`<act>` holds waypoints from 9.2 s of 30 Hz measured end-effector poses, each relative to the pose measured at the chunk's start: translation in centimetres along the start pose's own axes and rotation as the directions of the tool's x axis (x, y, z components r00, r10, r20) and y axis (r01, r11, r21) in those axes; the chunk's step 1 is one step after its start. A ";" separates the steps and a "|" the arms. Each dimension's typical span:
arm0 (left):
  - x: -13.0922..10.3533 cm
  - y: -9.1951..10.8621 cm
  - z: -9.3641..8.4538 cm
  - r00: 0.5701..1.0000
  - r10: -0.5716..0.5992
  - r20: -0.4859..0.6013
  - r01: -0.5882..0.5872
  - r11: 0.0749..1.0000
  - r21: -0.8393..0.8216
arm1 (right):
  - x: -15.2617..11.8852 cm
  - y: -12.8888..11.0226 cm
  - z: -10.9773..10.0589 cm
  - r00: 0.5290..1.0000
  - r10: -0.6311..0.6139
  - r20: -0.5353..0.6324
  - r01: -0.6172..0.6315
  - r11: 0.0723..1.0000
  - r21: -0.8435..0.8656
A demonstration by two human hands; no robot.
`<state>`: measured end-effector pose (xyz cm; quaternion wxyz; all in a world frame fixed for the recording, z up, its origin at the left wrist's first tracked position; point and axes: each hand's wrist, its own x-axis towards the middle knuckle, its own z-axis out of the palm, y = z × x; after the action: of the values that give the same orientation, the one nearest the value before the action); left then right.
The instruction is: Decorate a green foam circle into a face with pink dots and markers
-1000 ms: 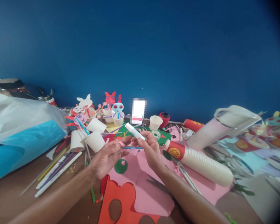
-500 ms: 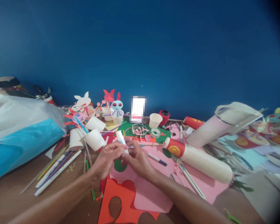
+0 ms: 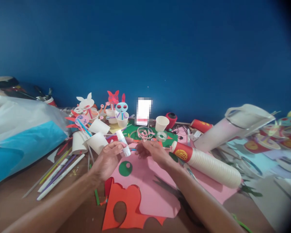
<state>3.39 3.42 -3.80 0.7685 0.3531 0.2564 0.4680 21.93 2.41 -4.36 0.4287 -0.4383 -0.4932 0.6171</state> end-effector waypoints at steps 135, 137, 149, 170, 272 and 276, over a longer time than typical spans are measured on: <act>-0.9 0.1 0.2 0.929 -0.038 0.369 -0.249 0.672 0.697 | -1.4 -2.0 0.7 0.872 -0.488 -0.035 0.415 0.776 -0.474; -0.8 0.3 0.3 0.919 -0.018 0.395 -0.302 0.611 0.731 | -1.3 -2.0 0.6 0.880 -0.472 -0.040 0.403 0.790 -0.462; -0.7 0.7 0.1 0.848 0.156 0.507 -0.529 0.199 0.825 | -1.5 -3.2 -0.2 0.672 -0.686 0.280 0.568 0.234 -0.789; -0.6 0.8 0.6 0.864 0.053 0.501 -0.504 0.106 0.857 | -2.2 -3.8 -0.6 0.659 -0.570 0.490 0.505 -0.147 -0.850; 0.6 0.3 -0.7 0.970 -0.173 0.173 -0.050 0.551 0.833 | -0.5 0.5 -0.2 0.857 -0.485 0.171 0.444 0.531 -0.722; 0.6 0.1 -0.6 0.970 -0.151 0.192 -0.081 0.543 0.836 | -0.6 0.1 0.2 0.838 -0.510 0.193 0.458 0.466 -0.758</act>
<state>3.12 4.19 -4.14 0.5406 0.7258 0.3601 0.2264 21.90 1.77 -4.37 0.3665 -0.4397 -0.8000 0.1800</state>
